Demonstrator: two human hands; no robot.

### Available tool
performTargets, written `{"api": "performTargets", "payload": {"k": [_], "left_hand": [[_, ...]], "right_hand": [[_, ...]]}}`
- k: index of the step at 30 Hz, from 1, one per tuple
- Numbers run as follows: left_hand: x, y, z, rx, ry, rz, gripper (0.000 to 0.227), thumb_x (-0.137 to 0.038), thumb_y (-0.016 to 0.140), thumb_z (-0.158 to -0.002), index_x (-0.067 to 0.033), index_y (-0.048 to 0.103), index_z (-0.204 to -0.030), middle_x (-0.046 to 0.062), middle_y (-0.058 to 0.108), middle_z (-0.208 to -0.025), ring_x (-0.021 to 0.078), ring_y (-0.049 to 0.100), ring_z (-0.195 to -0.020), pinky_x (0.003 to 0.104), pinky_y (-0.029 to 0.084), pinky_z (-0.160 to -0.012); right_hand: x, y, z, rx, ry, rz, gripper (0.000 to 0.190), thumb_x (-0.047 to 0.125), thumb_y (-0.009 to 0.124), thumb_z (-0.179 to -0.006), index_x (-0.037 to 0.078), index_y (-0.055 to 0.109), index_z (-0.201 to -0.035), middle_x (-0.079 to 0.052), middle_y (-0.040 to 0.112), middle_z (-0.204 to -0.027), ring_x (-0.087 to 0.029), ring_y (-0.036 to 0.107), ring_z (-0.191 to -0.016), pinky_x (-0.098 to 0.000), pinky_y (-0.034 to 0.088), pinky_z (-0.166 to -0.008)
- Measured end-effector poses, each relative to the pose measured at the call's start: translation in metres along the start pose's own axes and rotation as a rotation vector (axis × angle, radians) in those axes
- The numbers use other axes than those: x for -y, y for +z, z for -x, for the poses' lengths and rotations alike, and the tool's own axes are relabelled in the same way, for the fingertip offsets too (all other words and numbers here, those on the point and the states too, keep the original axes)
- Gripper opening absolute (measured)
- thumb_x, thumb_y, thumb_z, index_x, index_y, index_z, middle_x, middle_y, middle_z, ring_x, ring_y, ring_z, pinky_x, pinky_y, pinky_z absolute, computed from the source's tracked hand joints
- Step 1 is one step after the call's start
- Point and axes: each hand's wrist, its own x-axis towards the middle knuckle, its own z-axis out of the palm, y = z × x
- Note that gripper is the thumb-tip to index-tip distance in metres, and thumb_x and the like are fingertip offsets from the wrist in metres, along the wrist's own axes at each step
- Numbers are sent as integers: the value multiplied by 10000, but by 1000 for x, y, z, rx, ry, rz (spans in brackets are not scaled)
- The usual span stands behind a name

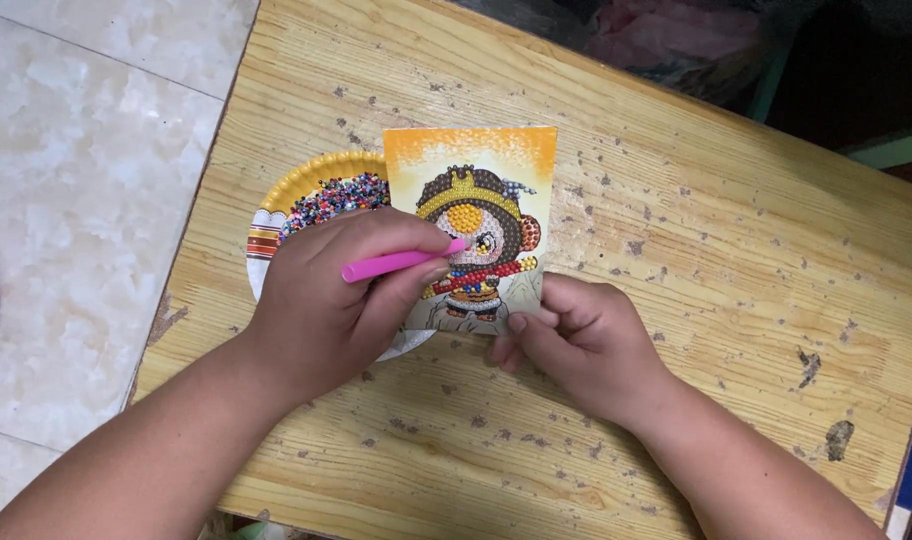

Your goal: Applying small resin beads to a sticky canvas using a specialized pen tool to create a mosaic image.

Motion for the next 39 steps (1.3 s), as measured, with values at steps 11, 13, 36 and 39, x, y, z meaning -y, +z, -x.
{"api": "performTargets", "payload": {"k": [11, 13, 36, 39], "left_hand": [[1, 1, -1, -5, -15, 9, 108, -76, 612, -919, -55, 578, -1020, 78, 683, -920, 209, 672, -780, 298, 503, -672], [1, 1, -1, -8, -21, 5, 101, -79, 608, -921, -58, 581, -1015, 73, 684, -917, 204, 669, -773, 297, 497, -663], [11, -9, 15, 306, -364, -328, 305, -206, 466, -931, 69, 597, -925, 320, 443, -1339, 453, 397, -1279, 499, 270, -1102], [7, -4, 19, 368, -353, -253, 314, -236, 501, -915, 58, 588, -982, 288, 431, -1367, 422, 381, -1301, 474, 287, -1080]], "right_hand": [[-1, -1, 0, 15, -1, 9, 141, 72, 524, -891, 27, 649, -843, -63, 738, -702, -128, 698, -587, -217, 571, -545], [0, -1, 0, 13, -9, 16, 154, 77, 527, -892, 35, 656, -820, -59, 737, -701, -122, 692, -588, -215, 563, -546], [-20, -5, -2, -215, -36, -230, 126, 26, 496, -893, -49, 596, -900, -158, 690, -678, -214, 676, -544, -272, 588, -518], [-20, -6, -1, -196, -58, -239, 126, 18, 490, -895, -48, 597, -881, -153, 688, -683, -203, 672, -558, -270, 593, -539]]}}
